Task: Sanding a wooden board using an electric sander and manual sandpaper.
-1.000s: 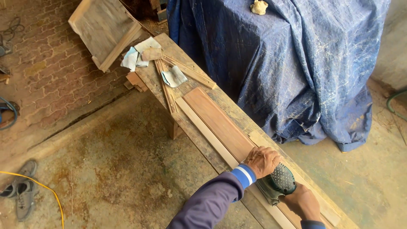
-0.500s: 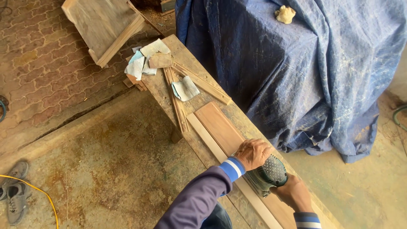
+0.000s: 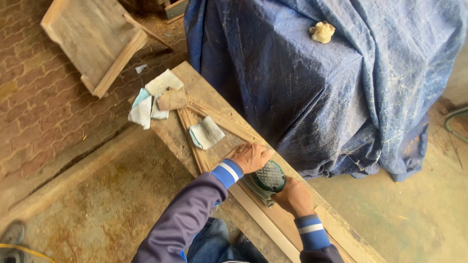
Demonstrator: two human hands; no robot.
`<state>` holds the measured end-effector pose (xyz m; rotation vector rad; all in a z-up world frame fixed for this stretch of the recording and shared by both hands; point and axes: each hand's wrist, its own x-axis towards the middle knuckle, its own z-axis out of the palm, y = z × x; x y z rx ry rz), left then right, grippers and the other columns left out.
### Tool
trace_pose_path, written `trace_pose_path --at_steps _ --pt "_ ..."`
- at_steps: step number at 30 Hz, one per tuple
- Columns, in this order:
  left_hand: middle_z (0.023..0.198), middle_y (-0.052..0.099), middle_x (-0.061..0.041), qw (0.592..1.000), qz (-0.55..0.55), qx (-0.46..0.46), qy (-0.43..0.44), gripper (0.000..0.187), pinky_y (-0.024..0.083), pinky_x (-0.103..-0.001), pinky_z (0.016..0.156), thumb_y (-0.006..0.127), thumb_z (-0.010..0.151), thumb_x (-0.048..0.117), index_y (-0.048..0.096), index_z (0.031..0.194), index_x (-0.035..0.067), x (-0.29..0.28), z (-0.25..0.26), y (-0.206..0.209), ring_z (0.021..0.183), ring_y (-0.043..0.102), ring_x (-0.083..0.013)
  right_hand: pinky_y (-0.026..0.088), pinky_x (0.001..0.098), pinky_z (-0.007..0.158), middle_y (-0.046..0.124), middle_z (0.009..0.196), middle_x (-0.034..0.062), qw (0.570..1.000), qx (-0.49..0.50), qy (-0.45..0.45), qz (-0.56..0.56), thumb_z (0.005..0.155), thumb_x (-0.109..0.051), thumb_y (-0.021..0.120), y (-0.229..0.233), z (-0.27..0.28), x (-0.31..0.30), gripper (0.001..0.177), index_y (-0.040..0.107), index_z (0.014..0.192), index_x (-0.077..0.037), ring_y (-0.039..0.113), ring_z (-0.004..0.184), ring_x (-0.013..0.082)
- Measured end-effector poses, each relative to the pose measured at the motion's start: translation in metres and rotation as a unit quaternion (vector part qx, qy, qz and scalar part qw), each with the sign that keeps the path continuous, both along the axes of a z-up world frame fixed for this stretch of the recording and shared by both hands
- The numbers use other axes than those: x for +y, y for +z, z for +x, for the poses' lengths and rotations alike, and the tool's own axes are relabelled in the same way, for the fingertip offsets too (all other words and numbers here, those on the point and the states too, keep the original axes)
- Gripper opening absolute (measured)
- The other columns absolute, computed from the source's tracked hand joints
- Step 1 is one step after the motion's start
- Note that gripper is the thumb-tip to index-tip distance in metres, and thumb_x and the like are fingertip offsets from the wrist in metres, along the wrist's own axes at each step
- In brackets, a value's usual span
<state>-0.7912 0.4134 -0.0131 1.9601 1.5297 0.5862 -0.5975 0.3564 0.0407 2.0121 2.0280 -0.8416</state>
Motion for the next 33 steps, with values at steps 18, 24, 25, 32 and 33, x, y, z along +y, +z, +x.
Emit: trace_pose_path --at_steps 18,24,25,32,33 --pt "0.058 0.064 -0.016 0.995 -0.017 -0.032 -0.092 0.048 0.048 -0.046 0.051 0.053 0.099 0.037 0.063 0.061 0.01 -0.007 -0.007 0.026 0.05 0.063 -0.0306 0.059 0.0515 0.073 0.072 0.083 0.0232 0.993 0.003 -0.115 0.035 0.073 -0.02 0.066 0.007 -0.024 -0.055 0.033 0.07 0.105 -0.011 0.072 0.08 0.0412" --pt "0.054 0.054 -0.004 0.971 0.138 -0.024 -0.192 0.036 0.042 -0.036 0.036 0.048 0.103 0.023 0.058 0.069 0.013 -0.054 0.096 -0.008 0.045 0.057 -0.0177 0.06 0.0498 0.08 0.076 0.091 0.0207 0.983 -0.032 -0.175 -0.037 0.074 -0.042 0.075 0.022 0.06 -0.101 0.05 0.07 0.117 -0.018 0.075 0.087 0.0385" --pt "0.056 0.053 -0.002 0.954 0.2 -0.013 -0.223 0.032 0.04 -0.033 0.033 0.048 0.103 0.018 0.059 0.073 0.011 -0.062 0.115 -0.015 0.045 0.056 -0.0152 0.06 0.0492 0.082 0.077 0.094 0.0203 0.981 -0.037 -0.183 -0.055 0.073 -0.048 0.077 0.025 0.076 -0.109 0.054 0.071 0.119 -0.02 0.075 0.089 0.0383" --pt "0.051 0.054 -0.007 0.981 -0.005 -0.12 -0.155 0.044 0.039 -0.039 0.037 0.047 0.1 0.028 0.054 0.059 0.012 -0.129 0.235 0.004 0.041 0.046 -0.0175 0.063 0.044 0.088 0.083 0.096 0.0141 0.957 -0.083 -0.247 -0.13 0.072 -0.051 0.079 -0.021 0.212 -0.186 0.053 0.075 0.115 -0.019 0.083 0.092 0.031" --pt "0.054 0.055 -0.008 0.977 -0.022 -0.13 -0.169 0.044 0.041 -0.039 0.04 0.045 0.102 0.028 0.055 0.062 0.012 -0.136 0.249 0.004 0.043 0.048 -0.0182 0.061 0.0439 0.092 0.083 0.1 0.0136 0.956 -0.094 -0.248 -0.123 0.069 -0.049 0.083 -0.035 0.236 -0.199 0.057 0.075 0.116 -0.019 0.081 0.098 0.0305"
